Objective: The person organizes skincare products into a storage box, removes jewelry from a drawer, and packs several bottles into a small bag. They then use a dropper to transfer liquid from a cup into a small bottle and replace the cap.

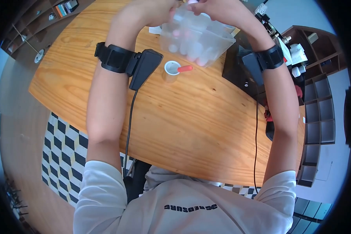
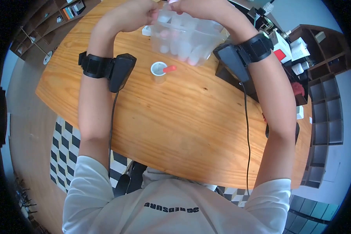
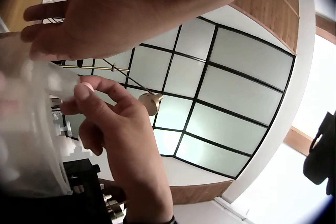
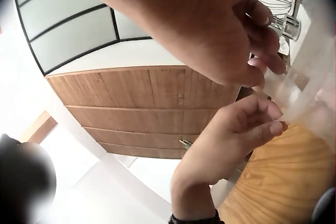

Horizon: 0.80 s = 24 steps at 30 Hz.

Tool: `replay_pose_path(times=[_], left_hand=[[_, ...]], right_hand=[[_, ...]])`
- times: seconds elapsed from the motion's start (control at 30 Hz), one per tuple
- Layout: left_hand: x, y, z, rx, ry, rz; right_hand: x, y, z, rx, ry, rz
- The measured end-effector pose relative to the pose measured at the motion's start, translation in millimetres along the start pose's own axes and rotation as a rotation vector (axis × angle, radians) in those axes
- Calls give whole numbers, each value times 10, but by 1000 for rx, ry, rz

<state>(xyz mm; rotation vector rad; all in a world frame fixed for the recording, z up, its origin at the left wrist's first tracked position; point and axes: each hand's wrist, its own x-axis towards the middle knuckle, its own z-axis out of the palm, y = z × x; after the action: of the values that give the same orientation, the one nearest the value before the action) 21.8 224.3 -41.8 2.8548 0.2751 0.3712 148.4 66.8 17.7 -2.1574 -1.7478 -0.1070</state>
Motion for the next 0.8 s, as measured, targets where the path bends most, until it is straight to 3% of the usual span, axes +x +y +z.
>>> replay_pose_path(times=[0.07, 0.1, 0.17, 0.23, 0.3, 0.4, 0.63, 0.7, 0.8], left_hand=[[-27, 32, -7, 13, 40, 41], [-61, 51, -41, 12, 34, 42], [-143, 81, -136, 26, 27, 54], [-131, 82, -106, 23, 43, 36], [-111, 86, -92, 21, 61, 17], [-77, 79, -98, 37, 3, -52], [-89, 58, -94, 86, 50, 9], [-94, 74, -108, 68, 56, 1], [-83, 79, -106, 70, 61, -39]], right_hand=[[54, 44, 101, -33, 17, -129], [47, 28, 110, -29, 16, -124], [26, -58, 97, 99, -190, 9], [79, 8, 210, 93, -227, -17], [271, 361, 513, 109, -146, -461], [407, 427, 690, 145, -270, -517], [569, 566, 998, -13, -165, -600], [588, 561, 986, -17, -168, -709], [451, 481, 598, 76, -192, -669]])
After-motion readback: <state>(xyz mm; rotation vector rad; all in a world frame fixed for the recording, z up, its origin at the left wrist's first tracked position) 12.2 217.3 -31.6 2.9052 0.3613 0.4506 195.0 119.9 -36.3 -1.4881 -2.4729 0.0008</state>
